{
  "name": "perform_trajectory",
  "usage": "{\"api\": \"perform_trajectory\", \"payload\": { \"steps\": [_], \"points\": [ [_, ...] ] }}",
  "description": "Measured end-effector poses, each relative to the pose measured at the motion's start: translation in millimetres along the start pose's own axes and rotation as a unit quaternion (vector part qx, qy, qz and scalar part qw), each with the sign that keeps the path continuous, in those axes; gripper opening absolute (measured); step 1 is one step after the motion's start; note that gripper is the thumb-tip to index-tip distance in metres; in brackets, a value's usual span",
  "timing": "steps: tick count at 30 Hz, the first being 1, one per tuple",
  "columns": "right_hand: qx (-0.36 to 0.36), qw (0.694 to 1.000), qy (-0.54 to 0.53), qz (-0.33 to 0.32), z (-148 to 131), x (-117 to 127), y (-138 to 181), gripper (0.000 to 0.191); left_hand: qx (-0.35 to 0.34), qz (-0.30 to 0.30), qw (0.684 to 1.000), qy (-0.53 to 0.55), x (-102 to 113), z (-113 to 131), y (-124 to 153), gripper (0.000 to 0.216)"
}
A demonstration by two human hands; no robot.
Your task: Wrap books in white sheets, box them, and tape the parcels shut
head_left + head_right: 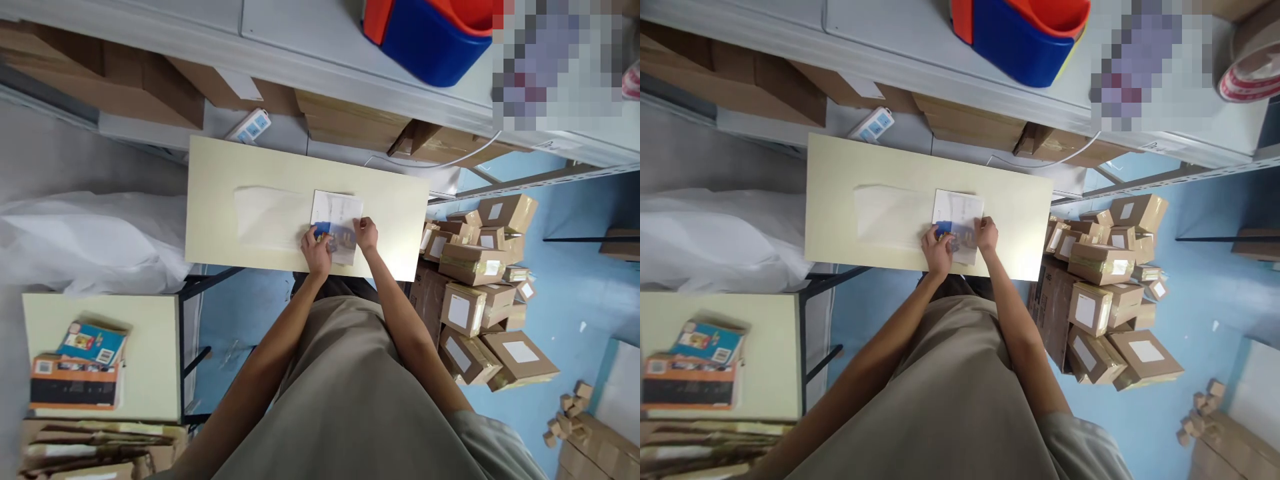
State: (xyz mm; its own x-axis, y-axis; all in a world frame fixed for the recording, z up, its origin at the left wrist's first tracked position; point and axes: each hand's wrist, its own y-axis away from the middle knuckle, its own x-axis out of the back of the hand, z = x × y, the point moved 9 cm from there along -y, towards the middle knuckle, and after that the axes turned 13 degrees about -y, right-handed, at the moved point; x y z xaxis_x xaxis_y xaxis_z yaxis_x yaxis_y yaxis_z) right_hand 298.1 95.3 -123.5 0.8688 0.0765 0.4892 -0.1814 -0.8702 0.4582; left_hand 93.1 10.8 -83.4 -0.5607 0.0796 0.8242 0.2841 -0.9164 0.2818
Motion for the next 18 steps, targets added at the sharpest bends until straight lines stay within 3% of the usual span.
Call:
{"api": "perform_trajectory", "payload": {
  "steps": [6,9,14,18],
  "points": [
    [0.031,0.999,0.031,-0.01,-28,8,7,0.019,-0.042,-0.033,0.998,0.021,7,13,5,0.019],
    [0.047,0.998,0.019,-0.025,-45,8,9,0.023,-0.058,-0.082,0.994,0.037,12,17,12,0.037],
    [0.058,0.99,-0.054,-0.114,-77,-8,16,0.065,-0.108,-0.112,0.987,-0.027,27,20,31,0.088],
    [0.078,0.97,-0.068,-0.22,-118,-20,26,0.098,-0.125,-0.12,0.985,-0.012,35,9,36,0.08]
  ]
}}
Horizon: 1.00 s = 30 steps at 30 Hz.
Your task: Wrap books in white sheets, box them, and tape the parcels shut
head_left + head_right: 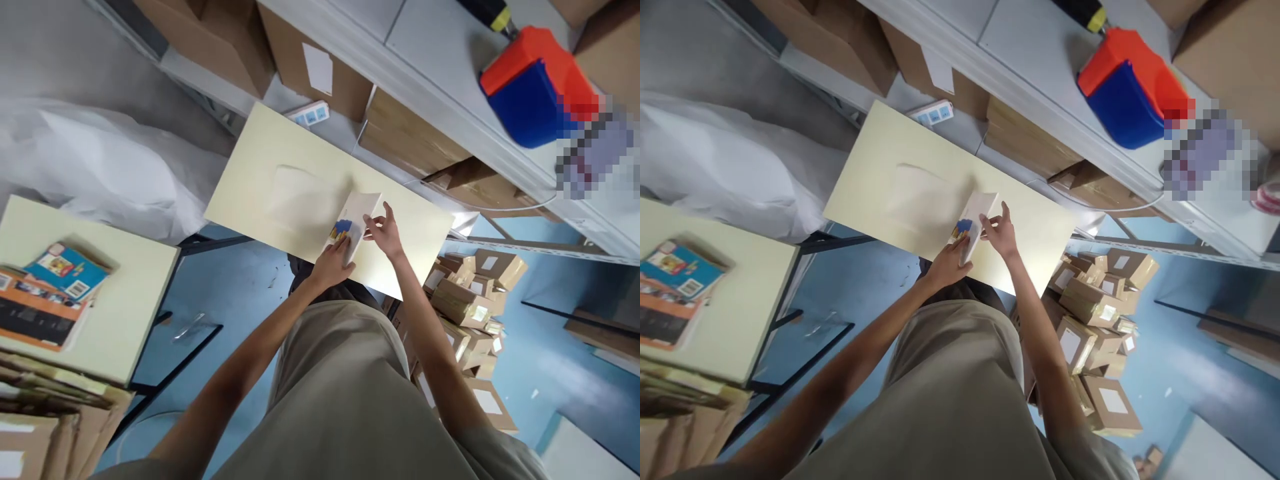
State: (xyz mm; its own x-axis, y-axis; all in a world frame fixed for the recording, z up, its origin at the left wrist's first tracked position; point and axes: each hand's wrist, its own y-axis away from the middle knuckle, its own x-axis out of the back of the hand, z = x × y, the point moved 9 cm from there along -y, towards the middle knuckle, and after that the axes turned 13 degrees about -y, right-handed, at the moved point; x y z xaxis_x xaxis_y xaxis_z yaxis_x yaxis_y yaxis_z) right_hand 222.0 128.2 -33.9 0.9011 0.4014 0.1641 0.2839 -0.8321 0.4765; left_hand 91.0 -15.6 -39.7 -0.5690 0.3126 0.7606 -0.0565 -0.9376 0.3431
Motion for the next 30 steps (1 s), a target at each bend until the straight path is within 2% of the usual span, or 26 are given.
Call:
{"api": "perform_trajectory", "payload": {
  "steps": [2,4,5,7,10,11,13,18,22,24,26,28,30],
  "points": [
    [0.036,0.996,0.07,-0.036,-31,-1,-2,0.096,-0.005,0.009,0.999,0.034,4,-9,2,0.075],
    [0.102,0.971,0.209,-0.047,-68,1,-7,0.092,-0.012,0.017,0.997,0.07,8,-17,4,0.071],
    [0.133,0.947,0.287,-0.06,-86,-1,-10,0.09,-0.018,0.022,0.996,0.086,10,-20,5,0.069],
    [0.167,0.882,0.42,-0.132,-109,-15,-19,0.08,-0.03,0.033,0.992,0.12,15,-25,7,0.067],
    [0.157,0.777,0.549,-0.265,-118,-42,-36,0.052,-0.023,0.041,0.983,0.175,23,-33,10,0.063],
    [0.149,0.751,0.574,-0.292,-121,-48,-43,0.042,-0.01,0.04,0.979,0.198,26,-37,12,0.062],
    [0.133,0.724,0.599,-0.314,-128,-60,-59,0.028,0.027,0.037,0.966,0.253,30,-48,17,0.06],
    [0.117,0.744,0.571,-0.327,-148,-103,-95,0.028,0.157,0.095,0.922,0.34,38,-89,34,0.043],
    [0.134,0.764,0.54,-0.327,-139,-153,-122,0.031,0.264,0.112,0.897,0.336,31,-132,38,0.03],
    [0.134,0.77,0.536,-0.318,-125,-177,-135,0.034,0.284,0.081,0.904,0.308,26,-149,33,0.03],
    [0.128,0.771,0.544,-0.305,-108,-196,-145,0.035,0.299,0.015,0.918,0.258,20,-165,27,0.038],
    [0.115,0.765,0.564,-0.289,-91,-211,-150,0.035,0.307,-0.056,0.929,0.201,17,-180,26,0.044],
    [0.096,0.756,0.587,-0.272,-79,-221,-152,0.034,0.313,-0.096,0.933,0.151,22,-198,27,0.042]
  ]
}}
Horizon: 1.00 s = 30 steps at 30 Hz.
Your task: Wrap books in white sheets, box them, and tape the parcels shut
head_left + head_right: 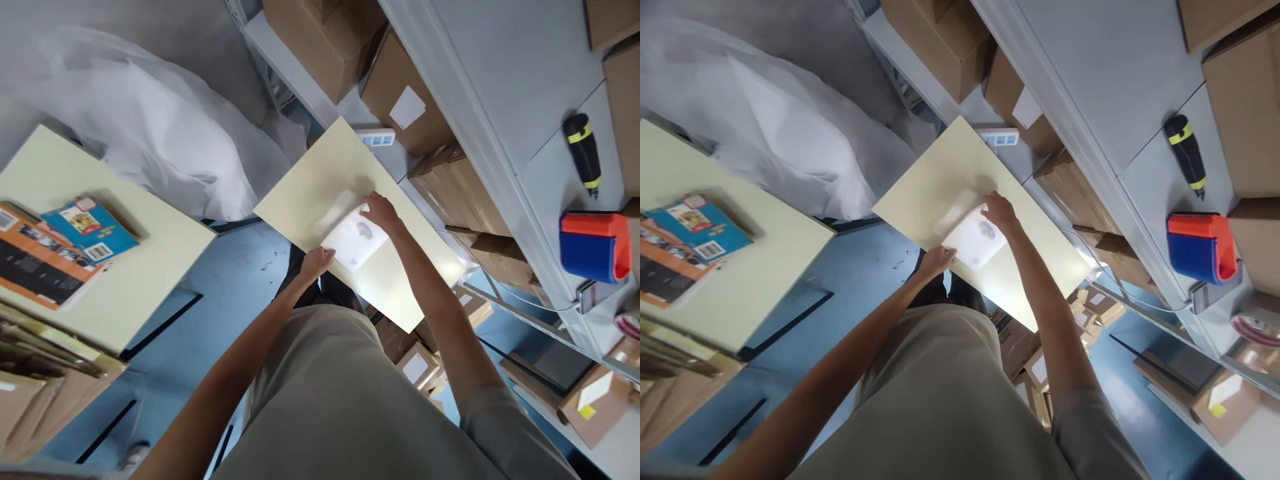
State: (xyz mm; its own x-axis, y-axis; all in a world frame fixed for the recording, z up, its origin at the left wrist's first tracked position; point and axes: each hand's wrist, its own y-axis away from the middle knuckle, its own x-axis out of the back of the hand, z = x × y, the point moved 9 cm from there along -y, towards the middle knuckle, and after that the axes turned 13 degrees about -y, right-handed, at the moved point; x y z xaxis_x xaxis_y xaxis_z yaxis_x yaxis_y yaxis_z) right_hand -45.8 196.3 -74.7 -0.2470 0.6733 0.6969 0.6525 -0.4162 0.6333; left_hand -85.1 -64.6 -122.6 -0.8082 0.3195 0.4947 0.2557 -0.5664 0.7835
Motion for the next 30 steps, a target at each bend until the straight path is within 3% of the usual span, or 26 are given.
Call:
{"api": "perform_trajectory", "payload": {
  "steps": [2,4,7,9,13,16,21,25,27,30],
  "points": [
    [-0.031,0.999,0.011,0.001,-3,-6,-3,0.033,0.016,0.027,0.999,-0.036,22,-11,-5,0.036],
    [-0.064,0.998,0.013,0.008,-8,-8,-2,0.032,0.015,0.101,0.993,-0.059,56,-13,-12,0.034],
    [-0.12,0.992,0.008,0.031,-19,-8,7,0.04,-0.018,0.199,0.976,-0.085,101,6,-26,0.042],
    [-0.15,0.986,-0.01,0.07,-32,-10,17,0.051,-0.038,0.199,0.975,-0.097,116,23,-43,0.04],
    [-0.178,0.967,-0.119,0.137,-67,-35,37,0.049,-0.083,0.124,0.985,-0.091,119,48,-70,0.022],
    [-0.206,0.945,-0.208,0.146,-84,-64,44,0.041,-0.105,0.098,0.987,-0.077,120,47,-77,0.021],
    [-0.259,0.897,-0.309,0.184,-80,-85,54,0.042,-0.107,0.1,0.986,-0.076,129,37,-84,0.018],
    [-0.241,0.877,-0.345,0.231,-67,-93,78,0.05,-0.167,0.074,0.981,-0.072,130,53,-83,0.015],
    [-0.311,0.825,-0.364,0.3,-43,-102,110,0.05,-0.226,0.04,0.971,-0.068,122,70,-77,0.013],
    [-0.433,0.713,-0.409,0.371,-8,-129,157,0.051,-0.292,-0.008,0.953,-0.08,100,94,-67,0.009]
  ]
}}
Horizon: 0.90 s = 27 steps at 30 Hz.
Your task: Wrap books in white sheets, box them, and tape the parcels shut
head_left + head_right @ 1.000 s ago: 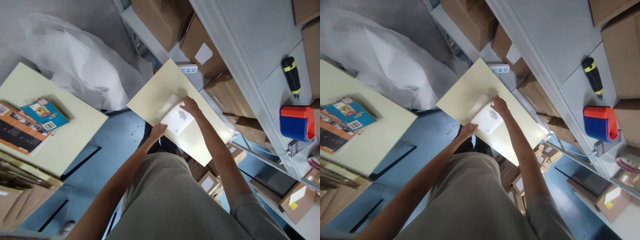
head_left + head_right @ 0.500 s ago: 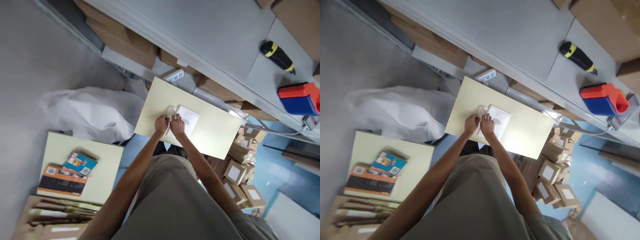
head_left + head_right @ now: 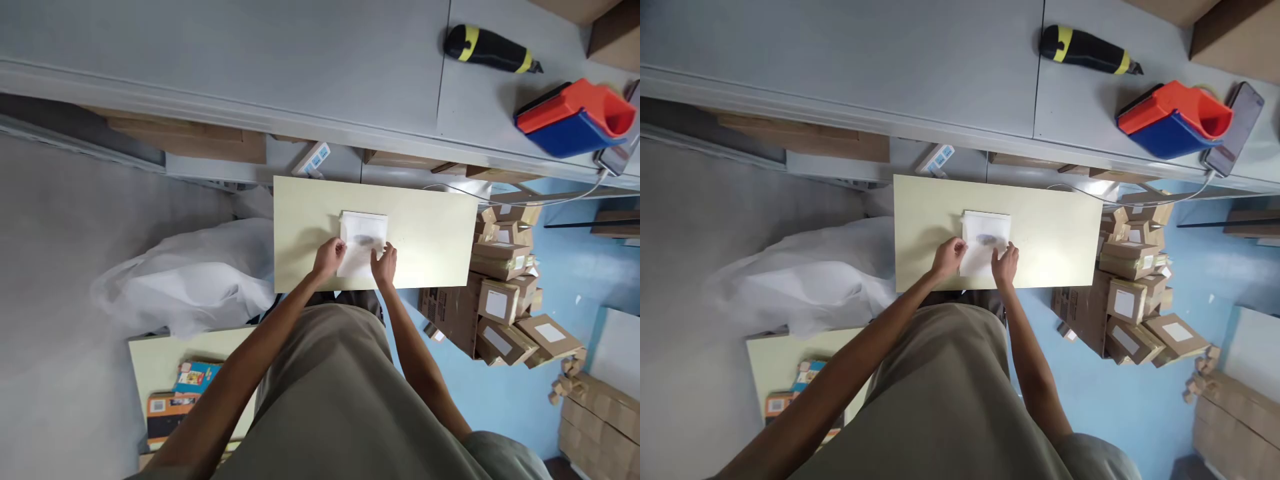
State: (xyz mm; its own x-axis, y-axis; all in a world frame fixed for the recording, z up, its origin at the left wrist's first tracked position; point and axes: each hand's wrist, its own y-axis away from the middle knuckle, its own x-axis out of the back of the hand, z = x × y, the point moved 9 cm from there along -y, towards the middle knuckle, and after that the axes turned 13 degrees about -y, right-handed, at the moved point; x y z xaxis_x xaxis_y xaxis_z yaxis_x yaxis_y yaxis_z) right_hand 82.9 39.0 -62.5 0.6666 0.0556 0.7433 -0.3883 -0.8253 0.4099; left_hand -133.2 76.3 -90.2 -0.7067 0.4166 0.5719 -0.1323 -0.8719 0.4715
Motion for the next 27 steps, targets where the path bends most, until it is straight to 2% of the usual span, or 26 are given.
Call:
{"api": "perform_trajectory", "payload": {
  "steps": [2,6,9,13,15,18,21,24,27],
  "points": [
    [-0.046,0.998,-0.048,0.016,22,7,-7,0.049,-0.011,-0.015,1.0,-0.023,-14,13,-6,0.007],
    [-0.098,0.988,-0.114,0.032,45,7,-24,0.04,0.016,-0.016,0.996,-0.082,-35,21,-15,0.012],
    [-0.133,0.979,-0.15,0.019,55,6,-35,0.032,0.023,-0.009,0.995,-0.093,-40,21,-14,0.014],
    [-0.14,0.976,-0.168,-0.011,57,11,-40,0.025,0.017,-0.01,0.998,-0.055,-41,19,-7,0.017],
    [-0.138,0.977,-0.161,-0.022,55,14,-37,0.02,0.046,0.007,0.999,-0.021,-36,13,-5,0.029],
    [-0.132,0.982,-0.132,-0.025,49,18,-29,0.018,0.133,0.02,0.991,0.007,-31,-4,-5,0.043],
    [-0.126,0.986,-0.105,-0.018,41,21,-18,0.019,0.186,0.016,0.982,-0.008,-24,-16,-9,0.035],
    [-0.113,0.988,-0.098,-0.024,26,17,-8,0.02,0.177,0.056,0.983,-0.016,-6,-22,-14,0.023],
    [-0.078,0.991,-0.106,-0.038,-5,-1,-10,0.021,0.146,0.131,0.98,-0.008,25,-32,-18,0.019]
  ]
}}
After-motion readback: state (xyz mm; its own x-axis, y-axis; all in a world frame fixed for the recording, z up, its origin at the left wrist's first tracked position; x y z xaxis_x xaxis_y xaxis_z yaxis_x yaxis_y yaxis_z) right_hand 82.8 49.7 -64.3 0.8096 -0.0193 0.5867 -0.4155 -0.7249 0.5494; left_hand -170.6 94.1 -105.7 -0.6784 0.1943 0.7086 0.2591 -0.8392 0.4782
